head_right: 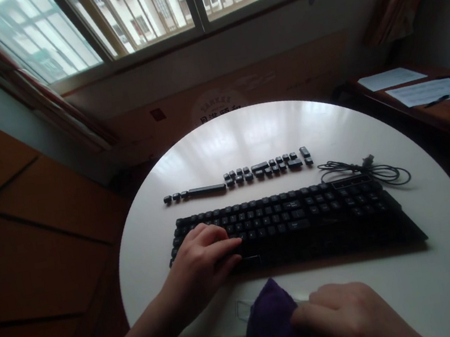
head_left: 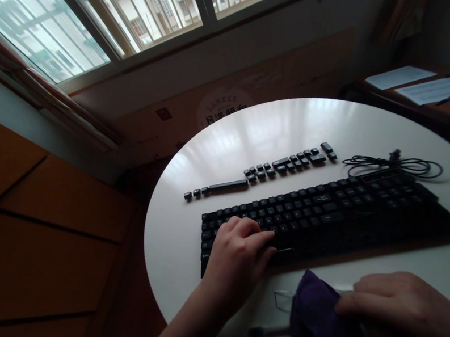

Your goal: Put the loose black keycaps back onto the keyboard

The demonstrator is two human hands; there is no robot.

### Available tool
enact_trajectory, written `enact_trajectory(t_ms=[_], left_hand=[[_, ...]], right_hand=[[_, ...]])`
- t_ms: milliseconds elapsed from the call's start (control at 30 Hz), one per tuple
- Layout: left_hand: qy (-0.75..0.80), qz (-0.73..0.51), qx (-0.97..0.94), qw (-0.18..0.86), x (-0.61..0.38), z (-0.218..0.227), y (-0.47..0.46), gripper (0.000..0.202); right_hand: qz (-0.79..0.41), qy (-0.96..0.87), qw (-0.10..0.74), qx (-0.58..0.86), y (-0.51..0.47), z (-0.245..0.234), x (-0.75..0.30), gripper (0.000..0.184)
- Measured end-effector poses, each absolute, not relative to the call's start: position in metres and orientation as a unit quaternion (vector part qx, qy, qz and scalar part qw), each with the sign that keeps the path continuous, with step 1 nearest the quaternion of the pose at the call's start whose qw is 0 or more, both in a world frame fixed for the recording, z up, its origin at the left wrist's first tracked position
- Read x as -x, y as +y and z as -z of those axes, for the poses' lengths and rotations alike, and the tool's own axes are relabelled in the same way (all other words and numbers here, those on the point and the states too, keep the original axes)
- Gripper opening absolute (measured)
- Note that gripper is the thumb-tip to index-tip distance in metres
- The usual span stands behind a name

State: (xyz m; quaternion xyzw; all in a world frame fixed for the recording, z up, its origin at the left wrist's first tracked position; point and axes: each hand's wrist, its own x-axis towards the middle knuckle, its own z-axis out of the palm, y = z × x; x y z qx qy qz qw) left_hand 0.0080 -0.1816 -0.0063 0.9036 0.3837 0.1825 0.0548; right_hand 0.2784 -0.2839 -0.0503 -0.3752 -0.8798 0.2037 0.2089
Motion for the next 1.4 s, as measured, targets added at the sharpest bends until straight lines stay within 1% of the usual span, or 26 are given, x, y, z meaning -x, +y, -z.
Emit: enact_trajectory(t_ms=[200, 367, 533, 733, 933, 1400], left_hand=[[0.379, -0.167, -0.910, -0.033, -0.009, 0.006, -0.186, 0.022], [0.373, -0.139, -0.915, -0.063, -0.010, 0.005, -0.189, 0.026], [0.373, -0.130, -0.915, -0.087, -0.013, 0.002, -0.193, 0.027], [0.380, -0.137, -0.912, -0.076, -0.015, 0.001, -0.195, 0.024], [0.382, -0.139, -0.910, -0.082, -0.017, 0.002, -0.195, 0.021], [0.344, -0.119, -0.926, -0.099, -0.013, 0.000, -0.191, 0.023]], right_hand=[[-0.211, -0.871, 0.222, 0.384, -0.284, 0.048, -0.276, 0.028], [-0.209, -0.869, 0.235, 0.383, -0.284, 0.045, -0.276, 0.031], [-0.231, -0.870, 0.219, 0.376, -0.284, 0.046, -0.278, 0.033], [-0.241, -0.869, 0.210, 0.379, -0.284, 0.046, -0.279, 0.031], [-0.246, -0.864, 0.202, 0.389, -0.286, 0.044, -0.278, 0.033], [-0.246, -0.866, 0.205, 0.385, -0.284, 0.044, -0.278, 0.032]])
